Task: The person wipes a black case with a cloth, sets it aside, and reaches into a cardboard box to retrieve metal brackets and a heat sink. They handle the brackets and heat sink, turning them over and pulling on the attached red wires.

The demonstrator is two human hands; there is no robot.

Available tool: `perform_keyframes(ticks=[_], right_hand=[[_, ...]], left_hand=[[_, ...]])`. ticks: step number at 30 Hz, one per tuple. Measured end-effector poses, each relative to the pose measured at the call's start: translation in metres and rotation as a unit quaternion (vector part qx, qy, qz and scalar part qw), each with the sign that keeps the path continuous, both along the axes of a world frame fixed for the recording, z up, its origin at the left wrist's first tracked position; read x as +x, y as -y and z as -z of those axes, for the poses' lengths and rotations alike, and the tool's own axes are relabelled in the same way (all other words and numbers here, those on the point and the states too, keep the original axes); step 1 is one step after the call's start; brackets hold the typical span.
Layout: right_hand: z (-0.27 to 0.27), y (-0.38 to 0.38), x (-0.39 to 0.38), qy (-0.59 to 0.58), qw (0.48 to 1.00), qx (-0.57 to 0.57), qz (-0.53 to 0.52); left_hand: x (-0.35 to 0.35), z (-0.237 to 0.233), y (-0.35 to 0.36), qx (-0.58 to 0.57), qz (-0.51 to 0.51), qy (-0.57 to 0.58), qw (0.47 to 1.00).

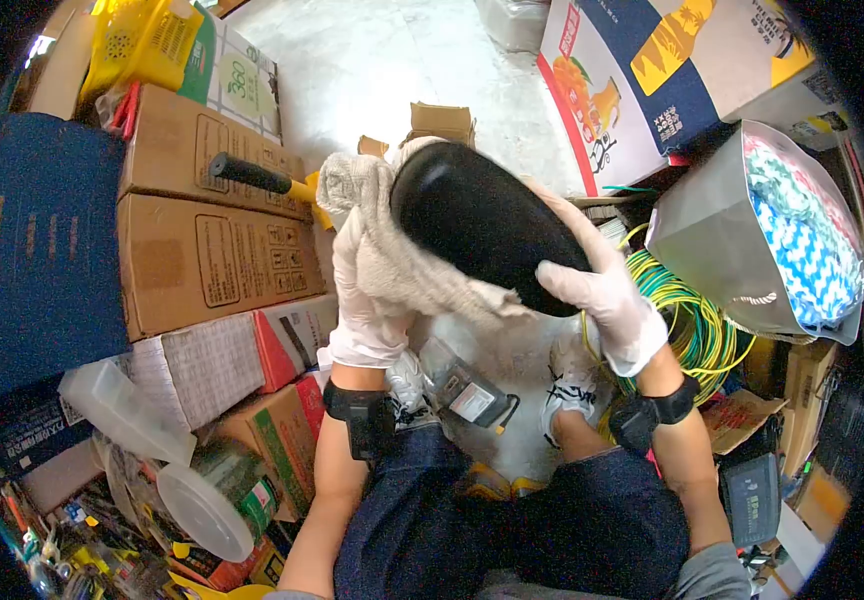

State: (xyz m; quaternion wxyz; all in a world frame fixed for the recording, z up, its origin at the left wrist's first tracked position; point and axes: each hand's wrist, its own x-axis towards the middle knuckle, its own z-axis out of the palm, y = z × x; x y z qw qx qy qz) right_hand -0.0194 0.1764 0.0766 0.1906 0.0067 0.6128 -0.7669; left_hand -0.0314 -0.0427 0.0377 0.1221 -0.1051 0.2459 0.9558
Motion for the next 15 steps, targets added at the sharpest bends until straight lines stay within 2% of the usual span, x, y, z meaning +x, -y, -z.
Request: perform_keyframes(ticks=[1, 2, 3, 4, 5, 7, 8, 10, 13, 15], right_hand=[[0.008, 0.005, 0.002, 0.004, 1.0, -0.004, 0.029], [0.015, 0.008, 0.002, -0.023, 0.999, -0.004, 0.031], [0.018, 0.012, 0.001, -0.047, 0.998, 0.005, 0.042], [0.02, 0.014, -0.001, -0.07, 0.996, 0.014, 0.054], [0.023, 0.01, -0.002, -0.097, 0.989, 0.085, 0.067], [0.017, 0.014, -0.006, -0.11, 0.988, 0.076, 0.081], [0.015, 0.014, -0.008, -0.124, 0.986, 0.065, 0.095], [0.018, 0.009, -0.01, -0.135, 0.984, 0.077, 0.083], [0.013, 0.009, -0.007, -0.044, 0.995, -0.012, 0.087], [0.016, -0.001, -0.01, -0.055, 0.995, 0.008, 0.081]], left_hand=[[0.003, -0.003, -0.003, 0.032, 0.025, 0.039, 0.998], [0.018, 0.017, -0.013, -0.099, -0.044, -0.176, 0.978], [0.018, 0.016, -0.022, -0.087, 0.029, -0.038, 0.995], [0.017, 0.01, -0.03, -0.073, 0.102, 0.102, 0.987], [0.024, 0.003, -0.037, -0.044, 0.151, 0.126, 0.98], [0.034, 0.015, -0.051, -0.024, 0.246, 0.092, 0.965], [0.041, 0.015, -0.054, 0.004, 0.26, 0.058, 0.964], [0.047, 0.017, -0.06, -0.005, 0.242, 0.087, 0.966], [0.044, 0.016, -0.06, -0.027, 0.219, 0.107, 0.97], [0.037, 0.009, -0.057, -0.131, 0.221, 0.05, 0.965]])
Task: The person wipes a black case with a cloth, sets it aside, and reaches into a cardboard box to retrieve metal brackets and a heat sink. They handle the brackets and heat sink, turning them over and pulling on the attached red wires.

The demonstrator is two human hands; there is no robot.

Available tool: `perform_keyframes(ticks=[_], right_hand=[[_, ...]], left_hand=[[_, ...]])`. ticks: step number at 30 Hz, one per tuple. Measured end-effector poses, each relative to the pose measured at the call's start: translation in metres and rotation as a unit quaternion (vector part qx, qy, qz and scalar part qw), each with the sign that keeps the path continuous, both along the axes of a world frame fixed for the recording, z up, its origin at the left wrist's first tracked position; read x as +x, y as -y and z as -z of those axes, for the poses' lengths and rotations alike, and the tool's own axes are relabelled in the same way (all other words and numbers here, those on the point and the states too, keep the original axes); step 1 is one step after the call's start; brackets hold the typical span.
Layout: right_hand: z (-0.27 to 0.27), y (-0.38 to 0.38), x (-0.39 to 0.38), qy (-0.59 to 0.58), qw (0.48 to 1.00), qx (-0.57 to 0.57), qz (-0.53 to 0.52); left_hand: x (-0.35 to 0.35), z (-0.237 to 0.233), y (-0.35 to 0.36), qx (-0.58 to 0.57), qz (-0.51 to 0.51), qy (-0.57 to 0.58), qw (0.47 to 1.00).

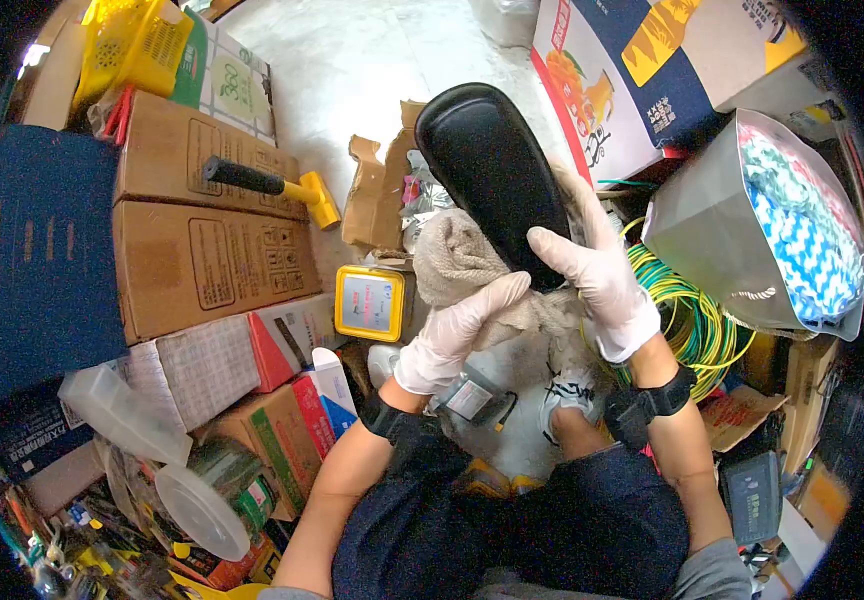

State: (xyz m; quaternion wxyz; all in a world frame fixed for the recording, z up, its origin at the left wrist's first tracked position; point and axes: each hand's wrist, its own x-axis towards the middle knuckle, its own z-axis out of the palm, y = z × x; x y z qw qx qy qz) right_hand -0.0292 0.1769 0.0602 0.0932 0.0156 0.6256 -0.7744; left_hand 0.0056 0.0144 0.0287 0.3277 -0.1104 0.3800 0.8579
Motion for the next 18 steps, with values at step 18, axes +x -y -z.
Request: perform_keyframes(ticks=[18], right_hand=[[0.016, -0.002, 0.005, 0.14, 0.944, -0.265, 0.138]], left_hand=[[-0.002, 0.034, -0.014, -0.063, -0.057, -0.058, 0.995]])
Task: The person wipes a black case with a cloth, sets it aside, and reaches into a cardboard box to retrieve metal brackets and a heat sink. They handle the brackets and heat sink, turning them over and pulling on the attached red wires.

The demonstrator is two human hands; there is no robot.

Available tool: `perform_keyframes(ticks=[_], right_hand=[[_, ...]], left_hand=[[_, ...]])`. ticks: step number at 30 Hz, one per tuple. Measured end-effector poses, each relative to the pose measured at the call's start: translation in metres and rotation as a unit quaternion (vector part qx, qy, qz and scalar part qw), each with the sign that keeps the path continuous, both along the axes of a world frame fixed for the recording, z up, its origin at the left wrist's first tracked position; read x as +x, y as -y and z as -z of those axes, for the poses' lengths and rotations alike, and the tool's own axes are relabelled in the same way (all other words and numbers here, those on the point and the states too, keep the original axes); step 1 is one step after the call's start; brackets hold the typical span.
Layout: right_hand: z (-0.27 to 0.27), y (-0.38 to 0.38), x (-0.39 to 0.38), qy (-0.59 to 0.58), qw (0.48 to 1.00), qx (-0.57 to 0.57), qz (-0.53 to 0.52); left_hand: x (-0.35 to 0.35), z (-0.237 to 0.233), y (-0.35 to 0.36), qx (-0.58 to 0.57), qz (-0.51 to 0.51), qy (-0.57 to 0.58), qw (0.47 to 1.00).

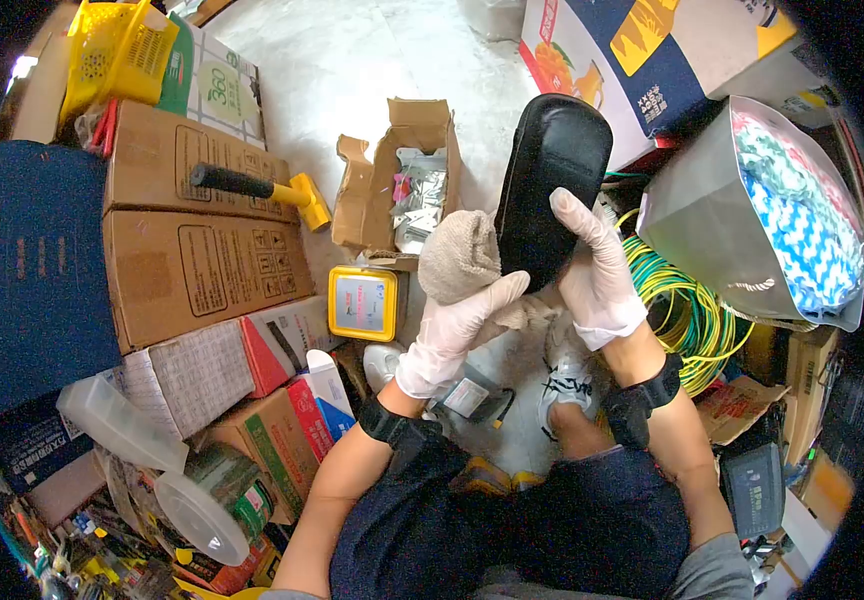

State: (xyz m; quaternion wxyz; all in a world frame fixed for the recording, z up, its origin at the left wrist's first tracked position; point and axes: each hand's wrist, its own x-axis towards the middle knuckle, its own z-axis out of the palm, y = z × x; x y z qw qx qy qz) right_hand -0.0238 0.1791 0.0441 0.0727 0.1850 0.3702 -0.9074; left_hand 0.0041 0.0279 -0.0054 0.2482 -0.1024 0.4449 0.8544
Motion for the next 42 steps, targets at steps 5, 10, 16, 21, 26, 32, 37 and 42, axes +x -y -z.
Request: perform_keyframes(ticks=[5, 10, 16, 21, 26, 32, 37, 42], right_hand=[[-0.003, -0.015, -0.006, -0.026, 0.996, 0.071, 0.038], [-0.016, -0.032, -0.014, -0.056, 0.982, 0.182, 0.01], [-0.015, -0.048, -0.012, -0.045, 0.928, 0.267, -0.257], [-0.006, -0.04, -0.004, -0.001, 0.982, 0.116, -0.15], [0.011, -0.034, -0.008, 0.057, 0.994, 0.038, -0.081], [0.004, -0.003, 0.008, 0.063, 0.957, 0.054, -0.277], [0.017, -0.01, 0.009, 0.043, 0.972, 0.098, -0.208], [0.035, -0.024, 0.006, -0.073, 0.922, 0.305, -0.229]], left_hand=[[-0.015, -0.009, 0.022, -0.079, 0.025, -0.145, 0.986], [-0.029, -0.017, 0.053, -0.051, 0.058, -0.145, 0.986], [-0.033, -0.04, 0.061, 0.089, -0.072, -0.071, 0.991], [-0.028, -0.031, 0.069, 0.035, -0.136, 0.005, 0.99], [-0.026, -0.034, 0.061, 0.004, -0.111, -0.008, 0.994], [-0.019, -0.03, 0.028, -0.397, -0.109, -0.366, 0.835], [-0.01, -0.05, 0.017, -0.55, 0.087, -0.542, 0.629], [-0.016, -0.047, 0.016, -0.562, 0.086, -0.523, 0.635]])
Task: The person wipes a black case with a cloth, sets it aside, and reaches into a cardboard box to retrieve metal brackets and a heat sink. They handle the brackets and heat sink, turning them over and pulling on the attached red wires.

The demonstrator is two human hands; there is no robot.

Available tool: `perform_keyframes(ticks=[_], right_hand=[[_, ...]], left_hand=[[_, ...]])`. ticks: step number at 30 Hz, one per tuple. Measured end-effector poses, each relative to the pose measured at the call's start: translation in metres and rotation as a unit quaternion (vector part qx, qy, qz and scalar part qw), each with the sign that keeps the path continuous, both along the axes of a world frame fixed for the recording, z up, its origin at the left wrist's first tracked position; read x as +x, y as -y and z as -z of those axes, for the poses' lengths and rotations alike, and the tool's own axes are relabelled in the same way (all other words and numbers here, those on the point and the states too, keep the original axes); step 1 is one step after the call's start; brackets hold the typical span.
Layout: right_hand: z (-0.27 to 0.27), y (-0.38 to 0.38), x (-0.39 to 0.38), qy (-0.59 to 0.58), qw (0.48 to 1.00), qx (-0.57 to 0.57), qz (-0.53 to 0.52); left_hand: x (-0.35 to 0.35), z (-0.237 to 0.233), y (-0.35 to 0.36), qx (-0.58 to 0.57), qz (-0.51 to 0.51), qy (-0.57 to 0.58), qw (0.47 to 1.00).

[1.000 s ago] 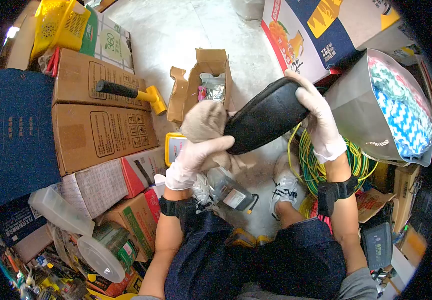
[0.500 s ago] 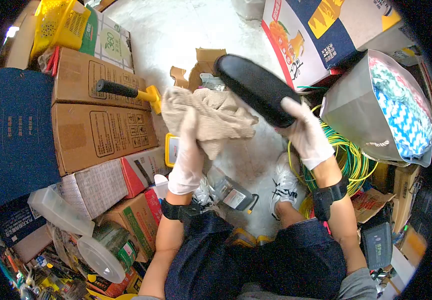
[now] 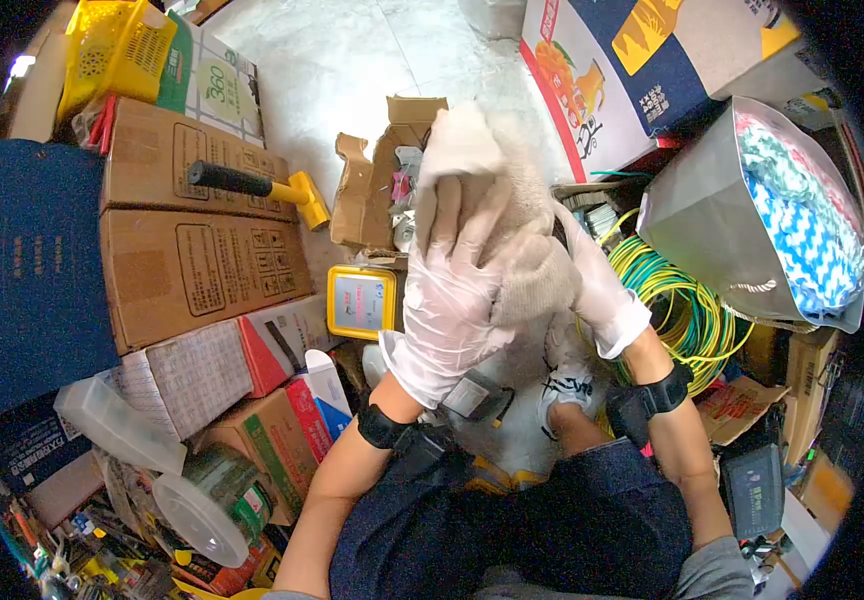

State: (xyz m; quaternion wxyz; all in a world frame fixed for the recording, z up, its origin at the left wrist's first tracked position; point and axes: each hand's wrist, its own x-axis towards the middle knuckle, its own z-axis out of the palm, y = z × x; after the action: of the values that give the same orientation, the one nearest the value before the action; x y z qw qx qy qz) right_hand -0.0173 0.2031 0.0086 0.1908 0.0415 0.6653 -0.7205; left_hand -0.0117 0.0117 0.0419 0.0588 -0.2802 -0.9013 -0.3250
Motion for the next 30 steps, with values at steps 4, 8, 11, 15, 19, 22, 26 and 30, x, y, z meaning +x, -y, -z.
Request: perform_keyframes(ticks=[4, 8, 11, 15, 19, 22, 26, 30], right_hand=[[-0.016, 0.005, -0.001, -0.086, 0.985, 0.141, -0.057], [-0.021, 0.018, 0.009, -0.066, 0.991, 0.1, -0.056], [-0.027, 0.02, 0.013, -0.037, 0.994, 0.074, -0.072], [-0.029, 0.018, 0.011, -0.009, 0.996, 0.052, -0.072], [-0.031, 0.021, 0.016, 0.077, 0.992, -0.094, -0.015], [-0.033, 0.024, 0.02, 0.078, 0.983, -0.167, 0.012], [-0.032, 0.014, 0.011, 0.074, 0.961, -0.214, 0.16], [-0.053, -0.007, -0.015, -0.07, 0.963, -0.136, 0.221]], left_hand=[[-0.005, -0.001, 0.005, 0.001, -0.08, -0.066, 0.995], [-0.023, -0.005, 0.026, 0.056, -0.174, -0.044, 0.982], [-0.027, -0.005, 0.03, 0.164, -0.198, -0.002, 0.966], [-0.027, 0.002, 0.025, 0.203, -0.18, 0.006, 0.962], [-0.025, -0.003, 0.013, 0.35, -0.164, 0.057, 0.921], [-0.014, -0.011, 0.012, 0.438, -0.151, 0.209, 0.861], [-0.004, 0.014, 0.006, 0.187, -0.116, 0.054, 0.974], [0.009, 0.003, -0.011, -0.048, -0.015, 0.041, 0.998]])
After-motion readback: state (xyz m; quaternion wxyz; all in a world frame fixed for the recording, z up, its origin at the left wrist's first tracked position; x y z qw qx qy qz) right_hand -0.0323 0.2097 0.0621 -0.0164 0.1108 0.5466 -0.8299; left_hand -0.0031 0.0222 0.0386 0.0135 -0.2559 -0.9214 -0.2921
